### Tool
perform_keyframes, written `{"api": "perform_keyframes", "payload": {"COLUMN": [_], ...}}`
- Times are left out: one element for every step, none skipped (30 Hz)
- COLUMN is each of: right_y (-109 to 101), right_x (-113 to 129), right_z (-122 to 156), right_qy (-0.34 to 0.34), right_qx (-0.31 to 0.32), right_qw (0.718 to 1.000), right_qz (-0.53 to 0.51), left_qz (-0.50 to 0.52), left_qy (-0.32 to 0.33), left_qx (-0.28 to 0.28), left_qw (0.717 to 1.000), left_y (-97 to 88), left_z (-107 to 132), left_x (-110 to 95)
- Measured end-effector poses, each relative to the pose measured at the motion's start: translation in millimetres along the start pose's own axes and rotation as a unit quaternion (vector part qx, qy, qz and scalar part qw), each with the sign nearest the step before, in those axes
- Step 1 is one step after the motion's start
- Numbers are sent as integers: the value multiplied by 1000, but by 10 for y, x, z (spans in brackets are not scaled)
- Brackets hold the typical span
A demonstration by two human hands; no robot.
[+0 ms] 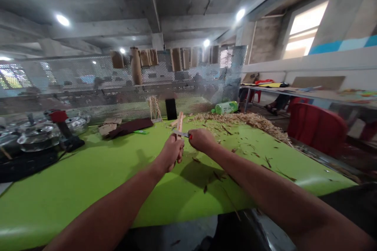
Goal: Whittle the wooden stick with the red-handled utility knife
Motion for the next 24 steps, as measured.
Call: {"api": "perform_keyframes", "payload": {"right_y": [-15,-28,-36,-41,-44,-45,-43,-41,-40,-39,-39,-40,-42,-44,-45,-48,-51,-55,-59,-60,-56,-47,-32,-14], "right_x": [22,34,38,34,25,14,1,-11,-21,-28,-34,-40,-46,-54,-63,-74,-85,-95,-102,-106,-105,-99,-89,-81], "right_z": [19,30,35,34,31,26,21,16,12,9,5,2,-1,-4,-8,-11,-13,-13,-13,-12,-13,-16,-25,-40], "right_qy": [-4,-8,-10,-11,-10,-8,-5,-3,-2,-3,-4,-6,-8,-7,-6,-4,-2,-1,0,2,3,4,4,1], "right_qx": [2,2,1,-3,-7,-10,-13,-14,-15,-17,-18,-21,-22,-23,-21,-19,-17,-16,-16,-17,-19,-21,-23,-26], "right_qw": [1000,1000,1000,1000,1000,999,999,999,999,999,999,999,999,999,999,999,999,999,999,1000,1000,1000,1000,1000], "right_qz": [9,16,21,25,28,31,34,35,37,38,39,40,41,42,41,39,36,32,28,25,23,22,21,18], "left_qz": [-3,-7,-11,-17,-23,-28,-32,-34,-35,-36,-37,-37,-38,-39,-40,-41,-43,-44,-45,-45,-46,-47,-49,-51], "left_qy": [0,2,4,7,8,7,6,4,0,-5,-10,-14,-17,-19,-21,-23,-25,-28,-30,-31,-33,-34,-35,-34], "left_qx": [-4,-8,-11,-14,-16,-17,-17,-17,-16,-14,-11,-8,-7,-6,-6,-4,-4,-5,-5,-4,-5,-5,-4,-1], "left_qw": [1000,1000,1000,1000,1000,999,999,999,999,999,999,999,999,999,999,999,999,999,999,998,998,998,998,998], "left_y": [2,6,13,20,28,38,47,55,63,69,77,85,93,101,109,119,127,134,138,139,135,126,115,104], "left_z": [-3,-4,-3,1,7,16,26,38,50,64,78,93,107,123,138,153,167,179,188,193,193,188,180,174], "left_x": [1,-2,-9,-18,-27,-35,-44,-53,-63,-72,-82,-94,-108,-122,-137,-151,-163,-174,-184,-191,-194,-195,-192,-186]}}
Point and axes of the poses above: each hand's wrist, its own z-axis away from the middle knuckle, its own y-axis out of the palm, x = y × z, the point moved 4 cm from there along -z, towards the middle knuckle
